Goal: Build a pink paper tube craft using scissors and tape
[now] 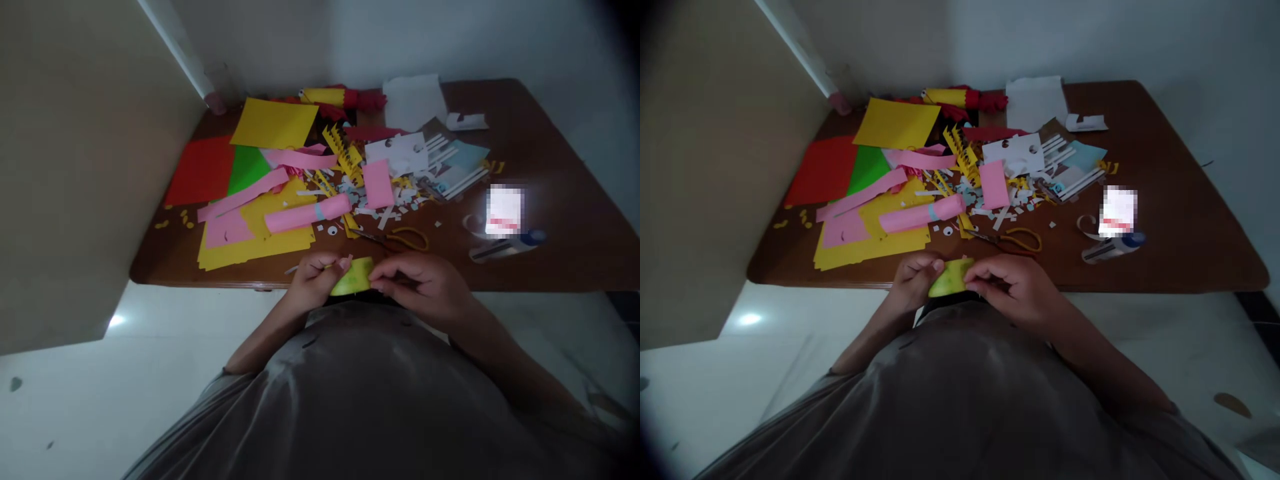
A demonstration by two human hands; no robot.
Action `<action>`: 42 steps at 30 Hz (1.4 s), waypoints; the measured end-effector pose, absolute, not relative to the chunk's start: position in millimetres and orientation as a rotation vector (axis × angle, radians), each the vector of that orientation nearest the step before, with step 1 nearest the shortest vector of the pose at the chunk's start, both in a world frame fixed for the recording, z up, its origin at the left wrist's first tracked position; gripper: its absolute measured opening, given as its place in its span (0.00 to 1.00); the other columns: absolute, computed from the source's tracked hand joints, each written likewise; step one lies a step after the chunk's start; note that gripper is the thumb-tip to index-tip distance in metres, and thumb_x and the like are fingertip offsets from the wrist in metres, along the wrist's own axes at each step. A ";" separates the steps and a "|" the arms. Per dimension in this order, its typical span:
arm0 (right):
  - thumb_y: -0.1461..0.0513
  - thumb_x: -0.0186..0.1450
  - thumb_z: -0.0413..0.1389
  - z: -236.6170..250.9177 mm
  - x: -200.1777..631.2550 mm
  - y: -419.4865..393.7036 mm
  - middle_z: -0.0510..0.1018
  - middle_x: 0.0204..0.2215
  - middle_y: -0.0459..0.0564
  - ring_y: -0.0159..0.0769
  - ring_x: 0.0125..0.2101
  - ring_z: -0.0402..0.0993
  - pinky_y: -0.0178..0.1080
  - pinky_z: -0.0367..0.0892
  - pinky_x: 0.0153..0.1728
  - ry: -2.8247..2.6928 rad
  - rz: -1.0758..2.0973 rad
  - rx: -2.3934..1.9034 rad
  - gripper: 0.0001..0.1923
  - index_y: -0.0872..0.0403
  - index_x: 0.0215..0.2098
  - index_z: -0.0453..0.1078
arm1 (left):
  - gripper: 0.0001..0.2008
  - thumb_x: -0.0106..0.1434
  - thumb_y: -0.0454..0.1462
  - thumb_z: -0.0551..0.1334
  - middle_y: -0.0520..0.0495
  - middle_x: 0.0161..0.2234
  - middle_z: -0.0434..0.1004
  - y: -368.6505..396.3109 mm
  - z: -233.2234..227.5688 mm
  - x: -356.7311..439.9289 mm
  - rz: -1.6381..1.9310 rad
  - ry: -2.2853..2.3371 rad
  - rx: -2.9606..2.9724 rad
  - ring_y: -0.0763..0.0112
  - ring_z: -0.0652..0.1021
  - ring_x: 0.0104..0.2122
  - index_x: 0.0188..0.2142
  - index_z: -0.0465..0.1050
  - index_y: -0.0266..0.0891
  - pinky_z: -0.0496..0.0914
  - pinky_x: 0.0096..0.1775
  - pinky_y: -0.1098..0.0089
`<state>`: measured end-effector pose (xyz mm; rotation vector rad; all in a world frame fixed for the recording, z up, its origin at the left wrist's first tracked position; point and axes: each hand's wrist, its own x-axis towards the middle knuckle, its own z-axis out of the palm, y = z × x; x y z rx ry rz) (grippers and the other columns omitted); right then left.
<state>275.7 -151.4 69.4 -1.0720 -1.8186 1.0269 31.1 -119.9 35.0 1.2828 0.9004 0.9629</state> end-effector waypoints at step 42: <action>0.64 0.77 0.69 59.8 278.0 -185.4 0.93 0.43 0.46 0.37 0.39 0.90 0.39 0.85 0.45 -1.786 0.926 -0.926 0.06 0.47 0.51 0.86 | 0.35 0.70 0.61 0.77 0.55 0.23 0.55 -160.4 52.3 31.9 0.921 0.989 1.101 0.75 0.55 0.24 0.24 0.66 0.41 0.49 0.28 0.66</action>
